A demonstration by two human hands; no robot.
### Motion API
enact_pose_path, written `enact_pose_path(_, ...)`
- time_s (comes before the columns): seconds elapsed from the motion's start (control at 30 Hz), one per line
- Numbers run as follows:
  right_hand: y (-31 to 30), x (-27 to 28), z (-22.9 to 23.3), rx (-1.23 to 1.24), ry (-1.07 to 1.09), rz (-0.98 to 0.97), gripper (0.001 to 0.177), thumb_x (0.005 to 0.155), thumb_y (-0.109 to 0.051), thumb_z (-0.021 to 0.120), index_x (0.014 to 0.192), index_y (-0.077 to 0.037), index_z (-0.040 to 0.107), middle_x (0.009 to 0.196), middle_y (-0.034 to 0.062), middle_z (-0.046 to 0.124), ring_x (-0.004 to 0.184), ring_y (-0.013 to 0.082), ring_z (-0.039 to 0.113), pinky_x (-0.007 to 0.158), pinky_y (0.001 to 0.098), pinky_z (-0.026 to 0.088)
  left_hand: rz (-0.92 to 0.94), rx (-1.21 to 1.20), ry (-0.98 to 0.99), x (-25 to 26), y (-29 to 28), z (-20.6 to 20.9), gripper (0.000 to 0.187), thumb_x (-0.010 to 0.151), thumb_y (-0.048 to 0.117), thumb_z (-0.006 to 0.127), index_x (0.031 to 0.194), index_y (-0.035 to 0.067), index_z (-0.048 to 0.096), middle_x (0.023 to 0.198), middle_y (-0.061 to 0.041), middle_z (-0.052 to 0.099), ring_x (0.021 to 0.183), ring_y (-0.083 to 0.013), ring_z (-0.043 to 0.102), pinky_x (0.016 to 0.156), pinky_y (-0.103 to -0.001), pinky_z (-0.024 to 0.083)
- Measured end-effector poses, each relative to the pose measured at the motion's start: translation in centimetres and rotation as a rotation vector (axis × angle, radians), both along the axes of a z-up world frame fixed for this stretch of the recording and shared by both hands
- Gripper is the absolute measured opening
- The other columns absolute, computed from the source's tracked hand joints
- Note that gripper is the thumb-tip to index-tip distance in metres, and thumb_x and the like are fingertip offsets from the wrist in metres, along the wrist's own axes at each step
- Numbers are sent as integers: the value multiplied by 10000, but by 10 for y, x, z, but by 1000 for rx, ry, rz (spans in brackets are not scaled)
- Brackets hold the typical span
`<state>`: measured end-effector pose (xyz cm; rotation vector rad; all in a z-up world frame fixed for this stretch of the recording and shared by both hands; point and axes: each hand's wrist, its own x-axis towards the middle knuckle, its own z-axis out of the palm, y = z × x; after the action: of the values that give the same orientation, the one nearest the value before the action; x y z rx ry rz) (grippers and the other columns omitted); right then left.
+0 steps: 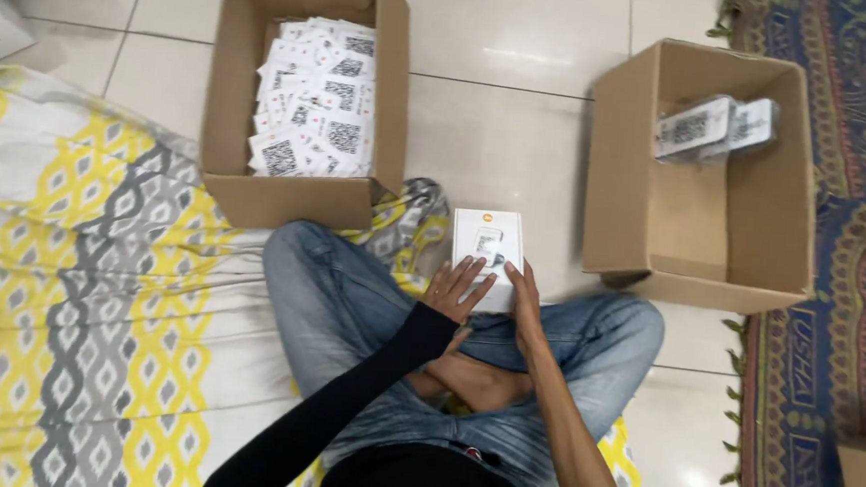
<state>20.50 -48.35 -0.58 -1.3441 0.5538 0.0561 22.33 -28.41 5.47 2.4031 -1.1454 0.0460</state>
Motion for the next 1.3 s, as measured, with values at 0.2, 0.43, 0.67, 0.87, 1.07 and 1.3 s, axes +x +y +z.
enact_pose_path(0.2, -23, -5, 10, 157, 71, 6, 786, 909, -539, 522, 1597, -258, 266, 1457, 68, 508, 1272, 278, 541, 941, 438, 517, -55, -7, -302, 36, -28, -67, 797, 847, 150, 642, 1598, 247, 393, 1665, -113, 336, 1513, -308, 355, 1157, -508, 370)
enact_pose_path(0.43, -27, -37, 7, 259, 4, 15, 720, 990, -551, 453, 1606, -220, 284, 1497, 75, 501, 1292, 261, 566, 1018, 406, 509, -275, 21, -65, 45, -23, 16, 978, 650, 241, 687, 1564, 115, 362, 1619, -172, 333, 1453, -366, 373, 1121, -532, 382)
enact_pose_path(0.67, -33, -18, -5, 322, 28, 16, 668, 1035, -545, 371, 1602, -193, 349, 1496, 40, 539, 1261, 183, 572, 1021, 365, 482, -315, 105, -137, 62, -12, -65, 800, 749, 281, 753, 1479, 113, 469, 1552, -126, 458, 1423, -305, 435, 1117, -571, 367)
enact_pose_path(0.87, -20, -62, -22, -279, -173, 20, 421, 1033, -280, 528, 1408, -93, 571, 1365, 73, 636, 1205, 218, 617, 1036, 338, 490, -137, -123, 207, 91, 1, -79, 291, 976, 231, 645, 1227, 111, 734, 1146, -144, 739, 1073, -300, 690, 900, -447, 537)
enact_pose_path(1.07, 5, -73, 43, -921, -365, 204, 235, 990, -116, 640, 1210, -37, 666, 1288, 148, 680, 1232, 321, 641, 1077, 387, 502, -139, -124, 201, 120, -1, -69, 327, 961, 355, 682, 1028, 56, 797, 842, -190, 741, 829, -352, 725, 753, -439, 574)
enact_pose_path(1.3, 28, -49, 58, -1183, -543, 476, 545, 920, -133, 651, 1430, 17, 530, 1501, 240, 498, 1408, 405, 443, 1188, 518, 327, -93, -16, 297, 125, -15, -76, 453, 995, 454, 632, 1120, 43, 775, 914, -199, 741, 877, -335, 724, 806, -423, 569)
